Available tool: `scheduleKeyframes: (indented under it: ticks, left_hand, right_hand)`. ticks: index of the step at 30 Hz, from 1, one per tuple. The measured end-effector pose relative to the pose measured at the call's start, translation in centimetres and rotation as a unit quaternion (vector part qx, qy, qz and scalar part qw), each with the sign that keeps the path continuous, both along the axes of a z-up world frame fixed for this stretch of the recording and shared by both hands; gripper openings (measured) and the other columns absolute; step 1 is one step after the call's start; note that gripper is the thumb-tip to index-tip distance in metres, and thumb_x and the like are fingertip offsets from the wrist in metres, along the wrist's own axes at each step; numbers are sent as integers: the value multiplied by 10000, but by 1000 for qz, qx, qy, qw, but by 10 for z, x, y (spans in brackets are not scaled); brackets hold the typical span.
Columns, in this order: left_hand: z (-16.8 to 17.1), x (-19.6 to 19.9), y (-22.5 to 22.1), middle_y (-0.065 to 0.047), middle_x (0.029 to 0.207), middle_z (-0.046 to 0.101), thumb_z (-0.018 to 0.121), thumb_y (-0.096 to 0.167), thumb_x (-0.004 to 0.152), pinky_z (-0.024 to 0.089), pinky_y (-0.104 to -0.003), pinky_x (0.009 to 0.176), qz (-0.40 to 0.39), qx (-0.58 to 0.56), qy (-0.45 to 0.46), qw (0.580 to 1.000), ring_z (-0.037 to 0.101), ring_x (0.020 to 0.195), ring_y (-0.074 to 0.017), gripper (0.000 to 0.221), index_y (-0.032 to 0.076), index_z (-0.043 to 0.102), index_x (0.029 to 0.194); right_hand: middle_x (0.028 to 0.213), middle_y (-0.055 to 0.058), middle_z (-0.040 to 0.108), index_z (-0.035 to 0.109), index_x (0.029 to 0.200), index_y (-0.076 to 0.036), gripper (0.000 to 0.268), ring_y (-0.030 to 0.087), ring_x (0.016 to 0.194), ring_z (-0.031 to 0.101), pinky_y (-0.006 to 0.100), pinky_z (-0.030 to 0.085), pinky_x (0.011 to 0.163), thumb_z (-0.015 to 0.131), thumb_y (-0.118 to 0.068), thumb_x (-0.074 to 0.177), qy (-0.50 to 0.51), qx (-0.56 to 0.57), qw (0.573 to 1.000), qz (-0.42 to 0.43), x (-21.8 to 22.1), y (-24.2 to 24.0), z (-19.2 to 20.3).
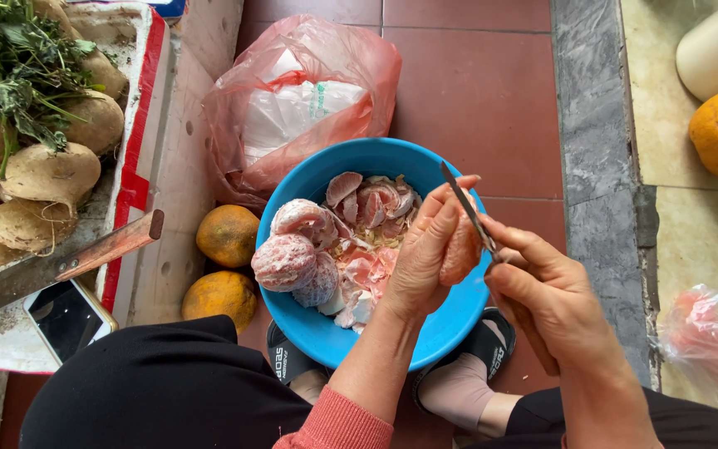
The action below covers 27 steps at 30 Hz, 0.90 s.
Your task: Peeling a pomelo and cleaning the segments by removing the rind and membrane
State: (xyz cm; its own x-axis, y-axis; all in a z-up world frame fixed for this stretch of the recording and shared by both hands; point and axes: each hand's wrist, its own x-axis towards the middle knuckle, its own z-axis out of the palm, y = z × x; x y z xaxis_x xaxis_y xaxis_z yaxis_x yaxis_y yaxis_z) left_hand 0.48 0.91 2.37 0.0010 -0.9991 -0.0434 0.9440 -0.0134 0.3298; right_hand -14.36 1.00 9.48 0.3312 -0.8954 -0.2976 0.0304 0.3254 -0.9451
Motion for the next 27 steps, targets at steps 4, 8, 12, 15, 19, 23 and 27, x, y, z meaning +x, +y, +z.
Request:
scheduleKeyframes:
  ticks: [4,8,12,15,19,23,27]
  left_hand:
    - [-8,-2,0,-57,1034,672,586,263,1088,514,-187,776,-36,9,-11,999,625,883,-63,412,39,542,1431]
    - [-9,-1,1,-74,1119,660,604,208,1080,524,-185,694,-62,6,44,997,630,842,-69,388,34,545,1422]
    - [-9,3,2,-54,924,641,610,210,1064,465,-217,599,-94,-11,73,993,581,736,-94,434,16,524,1443]
    - [-8,3,3,-38,920,621,607,201,1070,455,-217,605,-103,-23,91,990,564,714,-94,443,-2,507,1450]
    - [-13,7,2,-25,875,610,623,265,1053,401,-246,596,-95,-23,93,991,548,656,-97,511,-3,481,1464]
    - [-18,4,-3,-21,662,533,552,276,1084,370,-225,553,-48,-44,67,996,492,543,-99,470,6,489,1463]
    - [-35,1,-13,-14,500,395,473,239,1123,338,-190,504,11,-53,19,998,394,459,-100,394,11,508,1442]
  right_hand:
    - [702,129,647,657,1379,-13,472,124,486,517,144,288,341,667,-132,922,-49,37,998,-3,-14,-6,-5]
    - [843,121,709,622,1381,56,567,116,622,633,190,452,436,755,-163,874,-104,26,994,-20,-18,-13,-3]
    - [818,136,696,658,1327,15,492,108,571,588,182,437,421,759,-183,888,-120,4,992,-27,-18,-22,1]
    - [718,76,671,628,1347,0,488,95,487,556,176,406,404,760,-224,935,-164,-34,986,0,-8,-31,24]
    - [752,99,676,633,1359,-17,504,110,498,544,206,410,435,812,-257,954,-221,-51,974,-7,-19,-45,21]
    - [661,57,625,607,1262,-132,316,97,432,530,213,400,366,626,-278,983,-27,-30,997,-61,-16,-51,-34]
    - [566,176,637,691,1210,-35,393,252,388,542,382,440,345,715,-132,829,307,-14,952,-17,-18,-23,-175]
